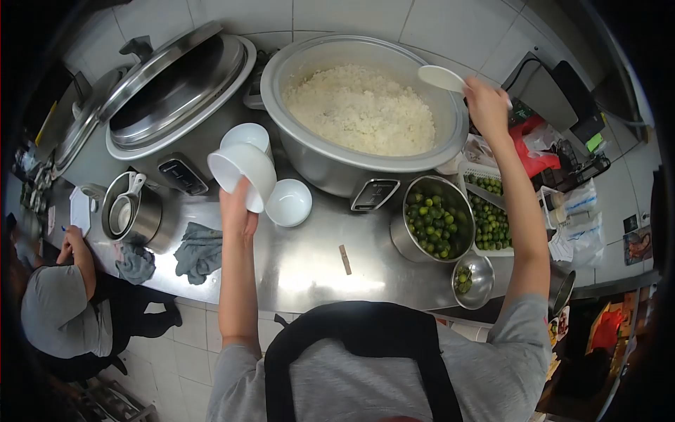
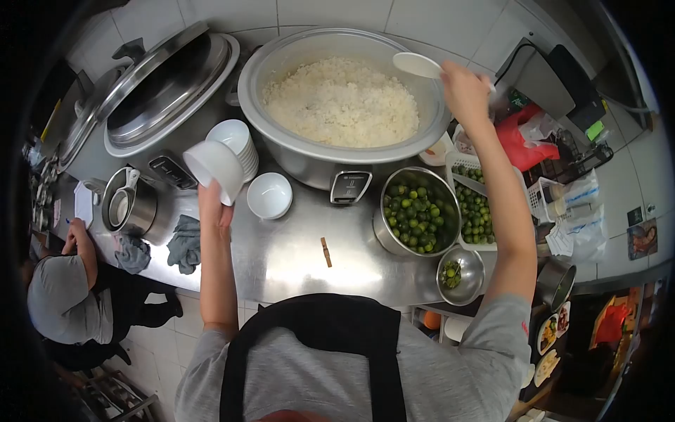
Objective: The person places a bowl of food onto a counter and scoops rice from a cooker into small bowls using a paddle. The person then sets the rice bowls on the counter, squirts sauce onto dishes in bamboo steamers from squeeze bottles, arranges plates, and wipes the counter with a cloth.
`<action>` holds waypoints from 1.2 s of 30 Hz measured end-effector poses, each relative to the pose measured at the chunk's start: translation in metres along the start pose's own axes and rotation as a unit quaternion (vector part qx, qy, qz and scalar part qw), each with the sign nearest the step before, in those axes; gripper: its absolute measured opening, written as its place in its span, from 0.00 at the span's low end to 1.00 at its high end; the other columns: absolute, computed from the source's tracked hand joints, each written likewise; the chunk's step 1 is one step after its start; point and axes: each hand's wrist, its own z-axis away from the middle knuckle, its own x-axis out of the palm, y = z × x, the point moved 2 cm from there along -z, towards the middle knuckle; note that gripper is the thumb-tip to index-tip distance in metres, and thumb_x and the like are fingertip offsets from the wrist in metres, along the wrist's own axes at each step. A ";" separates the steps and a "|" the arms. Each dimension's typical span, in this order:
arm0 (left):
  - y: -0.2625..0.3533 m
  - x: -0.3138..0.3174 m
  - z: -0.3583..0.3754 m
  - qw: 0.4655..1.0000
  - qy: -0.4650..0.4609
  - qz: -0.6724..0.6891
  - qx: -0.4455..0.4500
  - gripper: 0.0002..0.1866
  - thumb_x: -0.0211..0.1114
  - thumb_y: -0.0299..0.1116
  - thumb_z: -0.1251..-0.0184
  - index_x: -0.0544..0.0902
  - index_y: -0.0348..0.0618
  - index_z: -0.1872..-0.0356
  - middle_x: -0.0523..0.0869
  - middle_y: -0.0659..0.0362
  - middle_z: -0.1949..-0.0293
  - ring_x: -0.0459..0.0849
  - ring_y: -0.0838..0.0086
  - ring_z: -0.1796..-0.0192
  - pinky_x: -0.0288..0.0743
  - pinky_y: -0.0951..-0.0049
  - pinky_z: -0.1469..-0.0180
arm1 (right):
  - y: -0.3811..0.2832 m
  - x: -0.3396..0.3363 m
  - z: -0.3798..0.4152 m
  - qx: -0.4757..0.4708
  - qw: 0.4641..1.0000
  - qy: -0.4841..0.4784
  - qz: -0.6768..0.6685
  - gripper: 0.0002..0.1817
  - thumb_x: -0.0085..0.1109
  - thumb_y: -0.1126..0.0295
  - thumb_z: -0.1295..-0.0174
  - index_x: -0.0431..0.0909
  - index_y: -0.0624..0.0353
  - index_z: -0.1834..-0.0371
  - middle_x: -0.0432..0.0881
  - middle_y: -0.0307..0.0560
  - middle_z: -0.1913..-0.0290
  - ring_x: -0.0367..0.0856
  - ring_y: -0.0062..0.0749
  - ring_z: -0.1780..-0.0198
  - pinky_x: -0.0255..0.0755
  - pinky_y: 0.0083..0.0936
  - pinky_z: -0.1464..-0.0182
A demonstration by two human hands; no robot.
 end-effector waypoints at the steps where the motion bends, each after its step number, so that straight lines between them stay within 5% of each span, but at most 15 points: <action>1: 0.006 0.016 -0.005 1.000 0.001 0.003 0.000 0.18 0.58 0.23 0.40 0.71 0.36 0.47 0.78 0.53 0.53 0.79 0.68 0.53 0.75 0.69 0.53 | 0.001 0.024 -0.019 -0.031 0.998 -0.026 0.054 0.06 0.52 0.69 0.44 0.75 0.53 0.65 0.81 0.48 0.74 0.81 0.38 0.63 0.63 0.45 0.55; 5: 0.032 0.097 -0.022 0.967 -0.005 -0.139 0.213 0.10 0.58 0.29 0.35 0.77 0.35 0.56 0.81 0.58 0.60 0.79 0.75 0.60 0.72 0.74 0.57 | -0.016 0.110 -0.075 -0.113 0.972 -0.125 0.164 0.05 0.54 0.72 0.50 0.79 0.49 0.73 0.82 0.41 0.73 0.81 0.32 0.63 0.61 0.41 0.52; 7: 0.025 0.135 -0.028 0.865 -0.063 -0.214 0.450 0.11 0.56 0.28 0.36 0.77 0.33 0.57 0.82 0.56 0.61 0.80 0.71 0.58 0.70 0.77 0.54 | -0.026 0.140 -0.089 -0.206 0.923 -0.207 0.253 0.06 0.55 0.72 0.51 0.80 0.47 0.76 0.82 0.40 0.74 0.80 0.30 0.65 0.58 0.37 0.50; 9: 0.012 0.151 -0.027 0.820 -0.094 -0.250 0.505 0.12 0.54 0.21 0.41 0.77 0.32 0.56 0.82 0.51 0.60 0.81 0.66 0.56 0.71 0.75 0.52 | -0.029 0.161 -0.098 -0.221 0.916 -0.224 0.249 0.05 0.55 0.72 0.52 0.80 0.48 0.76 0.82 0.39 0.74 0.80 0.30 0.66 0.57 0.35 0.50; 13: -0.003 0.154 -0.031 0.826 -0.098 -0.274 0.482 0.15 0.51 0.17 0.45 0.77 0.32 0.56 0.82 0.49 0.59 0.82 0.62 0.55 0.72 0.72 0.52 | -0.037 0.164 -0.099 -0.213 0.899 -0.321 0.209 0.05 0.57 0.72 0.54 0.81 0.48 0.75 0.82 0.40 0.73 0.80 0.30 0.67 0.54 0.33 0.48; 25: -0.004 0.153 -0.030 0.819 -0.079 -0.271 0.499 0.18 0.48 0.13 0.45 0.76 0.32 0.53 0.81 0.51 0.56 0.80 0.67 0.54 0.69 0.75 0.49 | -0.056 0.150 -0.084 -0.186 0.886 -0.383 0.184 0.09 0.56 0.72 0.59 0.81 0.51 0.72 0.82 0.44 0.73 0.82 0.36 0.67 0.57 0.43 0.47; 29: -0.004 0.152 -0.030 0.825 -0.081 -0.263 0.494 0.18 0.49 0.14 0.45 0.77 0.33 0.53 0.81 0.51 0.57 0.81 0.67 0.54 0.70 0.75 0.50 | -0.071 0.132 -0.055 -0.189 0.892 -0.378 0.159 0.06 0.56 0.73 0.59 0.81 0.50 0.76 0.82 0.44 0.76 0.81 0.34 0.69 0.56 0.41 0.48; 36: -0.002 0.150 -0.033 0.856 -0.066 -0.211 0.468 0.13 0.51 0.19 0.38 0.76 0.33 0.53 0.81 0.53 0.56 0.79 0.71 0.53 0.68 0.76 0.48 | -0.113 0.075 -0.021 -0.325 0.895 -0.282 0.113 0.02 0.58 0.70 0.58 0.79 0.48 0.81 0.80 0.39 0.81 0.79 0.30 0.76 0.55 0.32 0.53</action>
